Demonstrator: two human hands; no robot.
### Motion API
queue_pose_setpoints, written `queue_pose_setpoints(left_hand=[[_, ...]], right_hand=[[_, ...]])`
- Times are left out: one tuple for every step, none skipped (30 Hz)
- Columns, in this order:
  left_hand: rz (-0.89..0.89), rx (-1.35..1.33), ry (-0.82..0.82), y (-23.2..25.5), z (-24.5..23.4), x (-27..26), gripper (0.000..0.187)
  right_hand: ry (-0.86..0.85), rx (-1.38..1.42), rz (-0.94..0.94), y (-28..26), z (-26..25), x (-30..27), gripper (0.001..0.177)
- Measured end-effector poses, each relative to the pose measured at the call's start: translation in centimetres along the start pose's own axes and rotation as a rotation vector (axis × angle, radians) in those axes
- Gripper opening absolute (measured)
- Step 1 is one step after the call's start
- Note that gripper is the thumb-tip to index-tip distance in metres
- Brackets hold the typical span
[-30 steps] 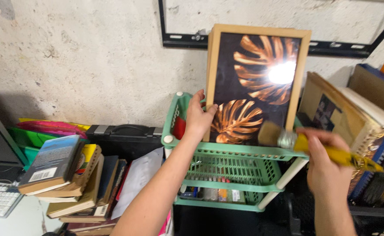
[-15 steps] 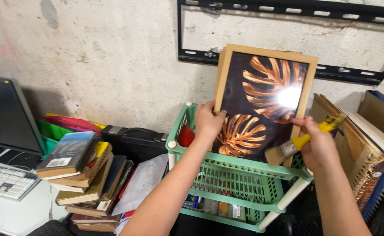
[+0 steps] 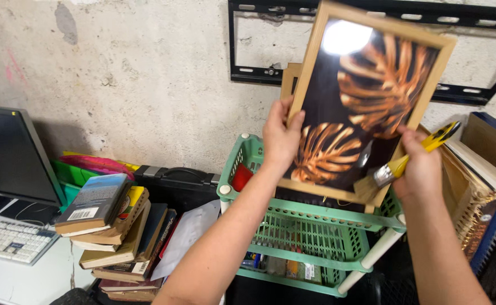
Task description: The person uses a brush to dust several framed pictures one at a time. They pick up each frame from a green plastic rack, brush the front and back surfaces, and place the frames into a black crate. The person handles multiple frames with different images and finishes by placing the last frame into the crate.
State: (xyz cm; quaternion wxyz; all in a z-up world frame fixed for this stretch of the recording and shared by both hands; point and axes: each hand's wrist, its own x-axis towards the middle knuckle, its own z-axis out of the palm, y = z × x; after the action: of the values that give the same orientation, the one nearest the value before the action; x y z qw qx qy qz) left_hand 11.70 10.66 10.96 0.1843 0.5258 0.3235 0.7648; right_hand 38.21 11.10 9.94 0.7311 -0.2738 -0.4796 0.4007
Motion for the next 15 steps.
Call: queue_pose_setpoints(left_hand=[[0.076, -0.067, -0.009, 0.8, 0.2, 0.8, 0.037], [0.152, -0.135, -0.018, 1.8, 0.3, 1.5, 0.038], [0.226, -0.203, -0.028, 2.7, 0.2, 1.7, 0.039], [0.185, -0.256, -0.074, 3.6, 0.0, 1.5, 0.041], [0.142, -0.31, -0.122, 4.5, -0.5, 1.3, 0.044], [0.098, -0.363, -0.169, 5.4, -1.0, 1.2, 0.046], [0.039, -0.378, -0.225, 6.2, -1.8, 0.6, 0.043], [-0.019, -0.392, -0.281, 6.8, -2.7, -0.2, 0.041], [-0.082, -0.405, -0.338, 7.3, -3.9, -1.3, 0.039], [-0.161, -0.441, -0.363, 7.7, -5.1, -2.3, 0.039], [-0.242, -0.474, -0.388, 8.1, -6.5, -3.6, 0.039], [-0.324, -0.507, -0.412, 8.3, -7.8, -4.9, 0.039], [-0.363, -0.524, -0.41, 8.3, -9.2, -6.5, 0.039], [-0.402, -0.541, -0.408, 8.3, -10.7, -8.2, 0.04], [-0.437, -0.556, -0.411, 8.2, -11.9, -9.6, 0.04]], right_hand=[[-0.015, 0.003, -0.04, -1.0, 0.1, 0.0, 0.019], [-0.03, 0.006, -0.08, -2.0, 0.3, -0.1, 0.018], [-0.063, 0.017, -0.13, -3.2, 0.5, -0.3, 0.018], [-0.097, 0.029, -0.18, -4.3, 0.9, -0.7, 0.017], [-0.129, 0.039, -0.23, -5.6, 1.2, -1.5, 0.017], [-0.133, 0.001, -0.253, -6.9, 1.4, -2.4, 0.016], [-0.136, -0.04, -0.272, -8.1, 1.6, -3.6, 0.014], [-0.139, -0.081, -0.292, -9.3, 1.6, -4.7, 0.013], [-0.116, -0.069, -0.251, -10.2, 1.5, -6.4, 0.014], [-0.091, -0.058, -0.21, -10.6, 1.3, -8.4, 0.016], [-0.066, -0.045, -0.167, -10.6, 1.2, -10.3, 0.018], [-0.057, -0.093, -0.128, -10.2, 1.2, -11.8, 0.017], [-0.045, -0.14, -0.089, -9.5, 1.1, -13.3, 0.017], [-0.033, -0.186, -0.049, -8.6, 0.9, -14.9, 0.018], [-0.042, -0.193, -0.029, -7.5, 0.6, -16.3, 0.015]])
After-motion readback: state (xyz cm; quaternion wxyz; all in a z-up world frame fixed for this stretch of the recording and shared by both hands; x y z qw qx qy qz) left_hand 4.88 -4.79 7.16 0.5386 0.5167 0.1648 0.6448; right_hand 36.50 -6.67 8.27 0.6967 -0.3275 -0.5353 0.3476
